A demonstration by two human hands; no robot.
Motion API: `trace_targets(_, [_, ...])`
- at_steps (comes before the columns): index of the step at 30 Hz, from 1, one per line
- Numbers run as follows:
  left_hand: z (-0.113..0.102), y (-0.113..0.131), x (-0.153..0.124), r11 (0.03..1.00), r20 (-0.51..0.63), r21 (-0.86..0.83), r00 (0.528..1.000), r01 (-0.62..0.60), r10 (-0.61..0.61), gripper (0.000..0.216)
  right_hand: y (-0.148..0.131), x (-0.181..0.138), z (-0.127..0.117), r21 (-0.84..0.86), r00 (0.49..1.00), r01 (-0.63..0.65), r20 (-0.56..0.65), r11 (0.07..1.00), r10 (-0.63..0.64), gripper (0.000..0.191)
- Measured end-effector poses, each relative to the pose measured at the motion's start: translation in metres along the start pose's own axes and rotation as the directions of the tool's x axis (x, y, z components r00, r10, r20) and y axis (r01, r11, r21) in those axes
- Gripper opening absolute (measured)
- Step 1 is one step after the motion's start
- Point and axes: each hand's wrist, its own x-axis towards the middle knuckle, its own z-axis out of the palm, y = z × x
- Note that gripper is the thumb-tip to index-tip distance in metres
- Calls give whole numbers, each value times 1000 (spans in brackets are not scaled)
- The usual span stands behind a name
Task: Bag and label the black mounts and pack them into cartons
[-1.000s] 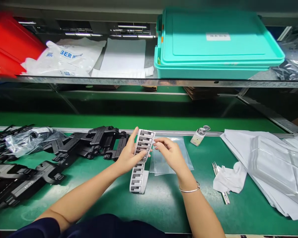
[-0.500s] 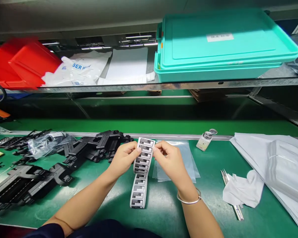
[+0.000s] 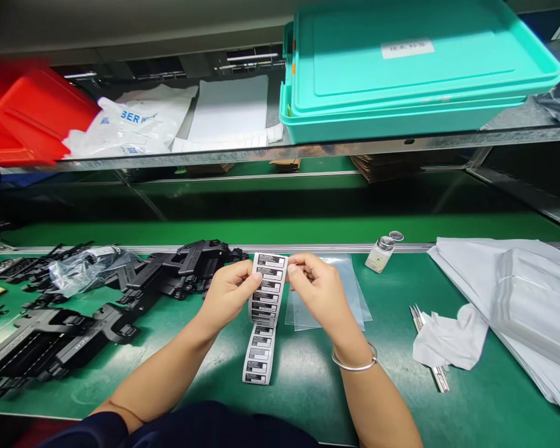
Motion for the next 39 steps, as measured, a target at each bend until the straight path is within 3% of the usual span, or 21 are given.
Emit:
trace_targets(12, [4,-3,-3,1000,49,-17,999,-2,2,35,-3,0,-2,68,1000,-25,7,997,24,23])
trace_targets(18, [3,0,1,978,93,-207,995,-8,28,27,-4,-1,-2,48,999,-43,-18,998,44,22])
trace_targets(22, [6,3,6,992,76,-114,996,56,-48,13,-2,0,0,48,999,-33,-11,998,34,21])
trace_targets(25, [7,2,10,982,18,-168,996,88,-86,13,0,0,2,20,1000,-13,-27,1000,14,18])
trace_targets(31, [6,-1,16,949,-13,-297,994,103,-112,13,1,2,4,-142,989,-42,133,989,62,18])
trace_targets(35, [7,-8,11,933,66,-345,994,103,-86,18,4,3,0,-68,995,-71,62,995,75,22])
trace_targets(39, [10,-14,5,931,100,-327,986,161,-136,17,7,5,-4,-21,995,-86,40,996,87,22])
